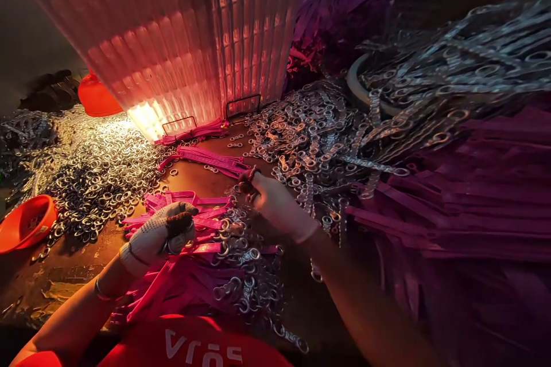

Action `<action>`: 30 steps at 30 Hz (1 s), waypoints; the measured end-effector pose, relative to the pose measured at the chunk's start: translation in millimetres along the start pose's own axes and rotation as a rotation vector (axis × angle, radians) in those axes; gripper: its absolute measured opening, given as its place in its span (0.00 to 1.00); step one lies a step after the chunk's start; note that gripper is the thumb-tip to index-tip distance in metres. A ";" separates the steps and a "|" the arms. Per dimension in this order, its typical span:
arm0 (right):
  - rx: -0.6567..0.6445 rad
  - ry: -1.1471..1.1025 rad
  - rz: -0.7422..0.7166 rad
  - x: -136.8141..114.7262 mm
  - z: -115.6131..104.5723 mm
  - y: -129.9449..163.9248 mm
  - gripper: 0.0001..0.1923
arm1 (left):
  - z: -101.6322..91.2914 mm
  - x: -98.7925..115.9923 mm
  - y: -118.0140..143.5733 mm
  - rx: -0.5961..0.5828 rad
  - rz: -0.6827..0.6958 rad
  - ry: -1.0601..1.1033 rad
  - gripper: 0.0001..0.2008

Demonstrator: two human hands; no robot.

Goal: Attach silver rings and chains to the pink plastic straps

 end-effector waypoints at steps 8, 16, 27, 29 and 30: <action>-0.006 -0.087 -0.213 -119.2 25.0 47.1 0.21 | 29.7 -0.5 0.4 -0.007 0.071 -0.052 0.17; -0.102 0.246 -0.156 -118.9 24.4 55.9 0.10 | 21.0 28.9 23.2 0.101 0.272 -0.678 0.13; 0.287 -0.118 0.178 -63.5 8.8 47.8 0.08 | 13.7 37.5 -71.6 -0.102 0.026 -0.670 0.10; 0.424 -0.169 0.224 -35.0 5.6 47.1 0.10 | 1.0 65.1 -119.4 0.055 0.209 -1.189 0.13; 0.460 -0.182 0.234 -22.8 6.3 46.3 0.09 | -5.0 73.5 -143.2 0.110 0.244 -1.285 0.13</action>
Point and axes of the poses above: each hand's wrist, its own y-axis away from the middle knuckle, its own z-axis out of the palm, x = y × z, the point moved 9 cm from there along -y, towards the middle knuckle, and after that the axes turned 10 degrees about -y, right-handed, at the moved point
